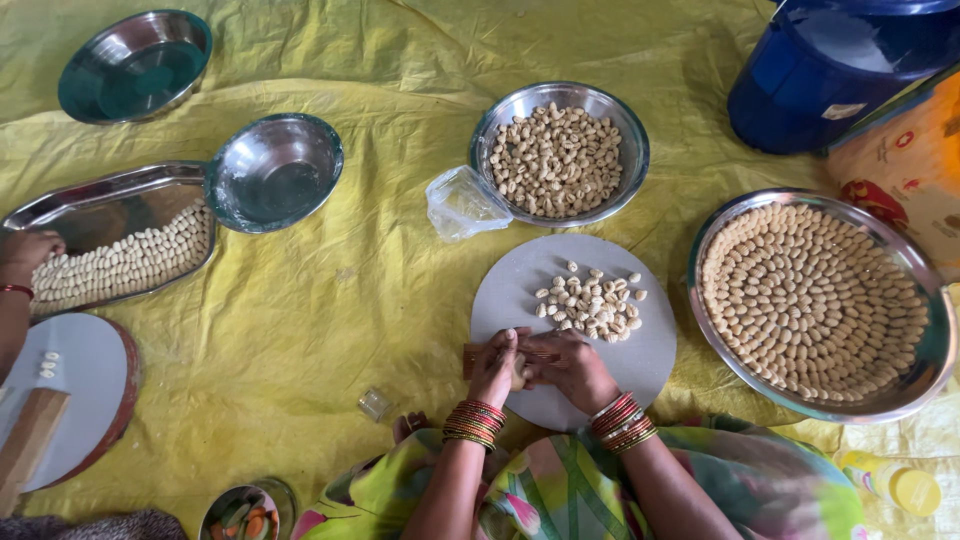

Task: The person sits on a yellow tarp and uses a wooden ridged tool to press small dough balls, creating ridged shapes. They place the shaped pieces onto a metal tray. Another person works nearby using a rolling pin on a separate tray.

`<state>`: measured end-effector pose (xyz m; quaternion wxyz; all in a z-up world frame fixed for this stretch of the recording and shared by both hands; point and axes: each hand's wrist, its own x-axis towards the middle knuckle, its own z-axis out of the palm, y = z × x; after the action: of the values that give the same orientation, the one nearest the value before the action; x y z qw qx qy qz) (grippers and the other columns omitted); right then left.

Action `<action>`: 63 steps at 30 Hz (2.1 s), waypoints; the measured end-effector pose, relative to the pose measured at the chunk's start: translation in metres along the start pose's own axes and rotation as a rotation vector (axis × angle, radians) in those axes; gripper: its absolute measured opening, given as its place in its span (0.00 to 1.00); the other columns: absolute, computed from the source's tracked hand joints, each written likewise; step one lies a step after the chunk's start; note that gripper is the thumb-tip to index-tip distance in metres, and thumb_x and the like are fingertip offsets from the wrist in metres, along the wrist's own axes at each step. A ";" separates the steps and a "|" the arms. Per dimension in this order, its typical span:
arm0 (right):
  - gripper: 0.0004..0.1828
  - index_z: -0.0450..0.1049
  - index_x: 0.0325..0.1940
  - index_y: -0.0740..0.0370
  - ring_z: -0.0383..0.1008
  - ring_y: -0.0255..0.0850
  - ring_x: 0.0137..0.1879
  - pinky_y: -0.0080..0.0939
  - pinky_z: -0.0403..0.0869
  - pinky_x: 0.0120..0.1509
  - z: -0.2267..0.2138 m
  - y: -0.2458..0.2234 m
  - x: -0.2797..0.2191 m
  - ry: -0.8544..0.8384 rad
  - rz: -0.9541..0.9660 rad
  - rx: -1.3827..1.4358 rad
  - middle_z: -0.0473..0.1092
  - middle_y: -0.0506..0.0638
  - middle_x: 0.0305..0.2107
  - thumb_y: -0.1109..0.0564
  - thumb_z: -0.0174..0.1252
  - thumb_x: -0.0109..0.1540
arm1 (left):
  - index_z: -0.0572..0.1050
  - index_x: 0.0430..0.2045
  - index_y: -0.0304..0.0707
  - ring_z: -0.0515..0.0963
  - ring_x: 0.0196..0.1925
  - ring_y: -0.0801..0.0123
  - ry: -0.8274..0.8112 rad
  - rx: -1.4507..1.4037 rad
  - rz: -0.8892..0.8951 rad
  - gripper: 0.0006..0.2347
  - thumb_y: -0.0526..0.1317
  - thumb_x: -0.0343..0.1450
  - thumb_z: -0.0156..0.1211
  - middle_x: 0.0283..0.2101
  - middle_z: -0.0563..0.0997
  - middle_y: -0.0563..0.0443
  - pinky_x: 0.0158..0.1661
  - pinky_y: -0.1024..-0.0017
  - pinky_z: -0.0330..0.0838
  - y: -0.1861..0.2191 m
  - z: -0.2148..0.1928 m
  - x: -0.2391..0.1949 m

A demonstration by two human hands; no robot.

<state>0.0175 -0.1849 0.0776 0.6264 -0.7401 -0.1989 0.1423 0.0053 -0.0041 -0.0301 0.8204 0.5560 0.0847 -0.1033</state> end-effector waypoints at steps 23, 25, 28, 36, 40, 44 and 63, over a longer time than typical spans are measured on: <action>0.15 0.80 0.45 0.67 0.80 0.39 0.36 0.38 0.80 0.40 -0.002 -0.015 -0.002 0.248 0.004 -0.151 0.76 0.52 0.33 0.72 0.62 0.54 | 0.65 0.65 0.44 0.79 0.28 0.76 -0.172 -0.008 -0.055 0.25 0.48 0.74 0.60 0.34 0.84 0.53 0.24 0.75 0.73 0.077 0.042 -0.025; 0.17 0.80 0.46 0.66 0.81 0.38 0.37 0.38 0.79 0.41 0.001 -0.009 0.000 0.300 0.015 -0.196 0.77 0.51 0.32 0.74 0.57 0.57 | 0.66 0.66 0.43 0.78 0.27 0.76 -0.177 0.010 -0.052 0.24 0.47 0.74 0.62 0.32 0.82 0.51 0.25 0.76 0.73 0.079 0.043 -0.025; 0.15 0.78 0.49 0.65 0.80 0.41 0.35 0.40 0.81 0.40 0.004 0.005 -0.001 0.369 0.251 0.078 0.79 0.53 0.33 0.73 0.52 0.62 | 0.65 0.67 0.46 0.79 0.25 0.76 -0.204 0.025 -0.076 0.25 0.44 0.74 0.63 0.31 0.82 0.50 0.25 0.75 0.74 0.086 0.045 -0.027; 0.12 0.76 0.44 0.71 0.81 0.42 0.49 0.44 0.80 0.58 -0.021 0.054 0.003 0.523 0.133 0.508 0.79 0.56 0.43 0.75 0.52 0.60 | 0.72 0.57 0.41 0.75 0.19 0.78 -0.201 -0.044 -0.031 0.20 0.47 0.73 0.62 0.26 0.80 0.55 0.20 0.76 0.71 0.070 0.035 -0.020; 0.06 0.77 0.42 0.72 0.80 0.47 0.50 0.49 0.82 0.64 -0.024 0.052 0.002 0.494 0.203 0.594 0.77 0.62 0.42 0.70 0.55 0.65 | 0.73 0.23 0.34 0.70 0.10 0.76 0.099 -0.015 -0.103 0.24 0.60 0.74 0.52 0.13 0.71 0.55 0.11 0.75 0.65 0.057 0.022 -0.015; 0.08 0.79 0.43 0.68 0.81 0.42 0.52 0.44 0.79 0.62 -0.025 0.039 0.003 0.533 0.288 0.714 0.80 0.57 0.44 0.63 0.56 0.64 | 0.71 0.16 0.36 0.61 0.08 0.78 0.203 0.123 -0.129 0.24 0.59 0.72 0.59 0.11 0.64 0.59 0.10 0.76 0.55 0.060 0.023 -0.018; 0.07 0.78 0.40 0.63 0.73 0.32 0.33 0.32 0.75 0.38 -0.023 0.037 0.005 0.371 0.258 0.494 0.76 0.47 0.32 0.57 0.64 0.62 | 0.74 0.45 0.44 0.67 0.13 0.80 0.258 0.439 0.141 0.14 0.42 0.68 0.67 0.24 0.85 0.60 0.13 0.76 0.58 0.048 0.013 -0.007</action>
<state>0.0369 -0.2079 0.0450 0.7891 -0.5985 0.0545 0.1271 0.0114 0.0016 0.0194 0.6678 0.7336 0.1255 0.0098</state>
